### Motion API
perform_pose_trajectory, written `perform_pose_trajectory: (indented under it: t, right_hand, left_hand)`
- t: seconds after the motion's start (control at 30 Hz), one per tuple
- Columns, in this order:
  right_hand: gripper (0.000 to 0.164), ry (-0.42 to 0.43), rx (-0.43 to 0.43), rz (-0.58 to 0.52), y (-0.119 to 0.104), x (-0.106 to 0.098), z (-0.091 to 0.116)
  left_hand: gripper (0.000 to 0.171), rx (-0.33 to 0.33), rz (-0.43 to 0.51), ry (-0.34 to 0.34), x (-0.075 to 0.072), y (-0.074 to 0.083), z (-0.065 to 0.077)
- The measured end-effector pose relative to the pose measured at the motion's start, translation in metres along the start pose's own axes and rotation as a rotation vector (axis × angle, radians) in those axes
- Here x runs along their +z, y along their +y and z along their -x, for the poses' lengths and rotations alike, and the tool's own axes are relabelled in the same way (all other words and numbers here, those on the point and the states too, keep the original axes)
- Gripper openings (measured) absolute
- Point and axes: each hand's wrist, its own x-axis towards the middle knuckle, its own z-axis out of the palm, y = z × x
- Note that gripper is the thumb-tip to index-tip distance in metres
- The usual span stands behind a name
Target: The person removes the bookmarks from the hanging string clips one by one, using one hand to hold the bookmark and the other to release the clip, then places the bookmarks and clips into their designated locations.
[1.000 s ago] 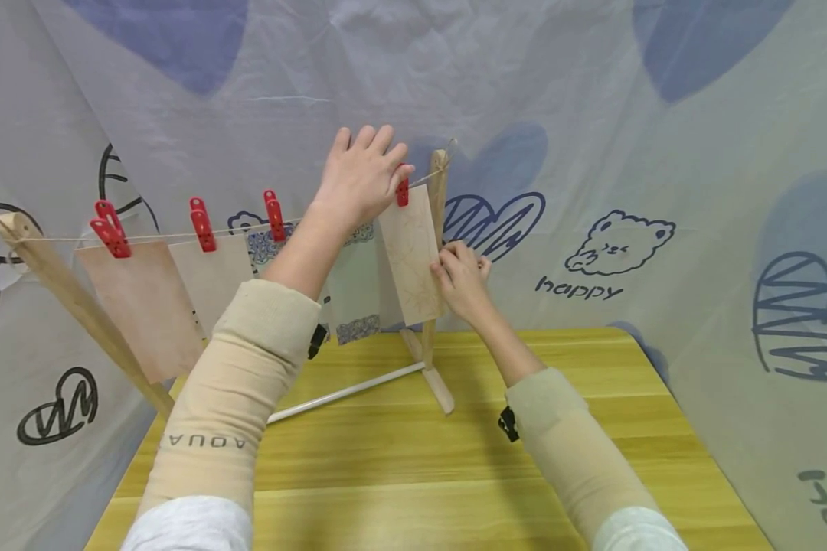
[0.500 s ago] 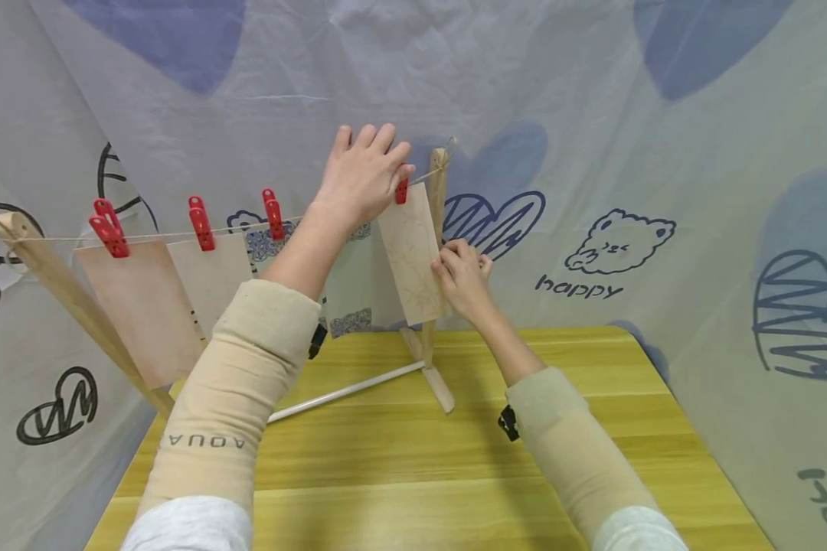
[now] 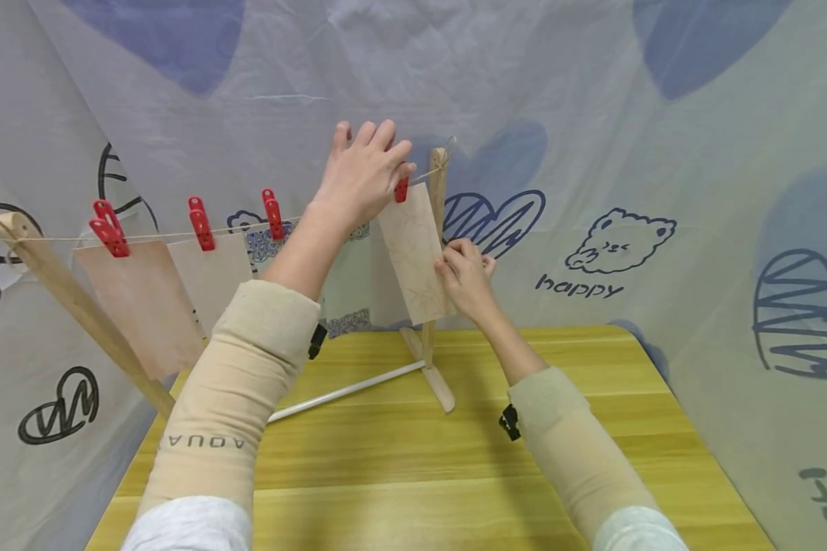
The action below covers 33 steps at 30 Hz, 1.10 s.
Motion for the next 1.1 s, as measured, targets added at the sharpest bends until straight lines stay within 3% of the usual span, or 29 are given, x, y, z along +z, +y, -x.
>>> perform_pose_trajectory:
  t: [0.53, 1.1]
  right_hand:
    - [0.051, -0.014, -0.008, 0.025, 0.0010, -0.0021, 0.0017]
    - [0.058, 0.043, -0.022, 0.055, 0.0086, -0.0077, 0.0085]
  left_hand:
    - [0.033, 0.020, 0.017, 0.112, -0.0001, -0.0030, 0.0015]
    - [0.035, 0.025, 0.009, 0.157, -0.0052, 0.0012, 0.0024]
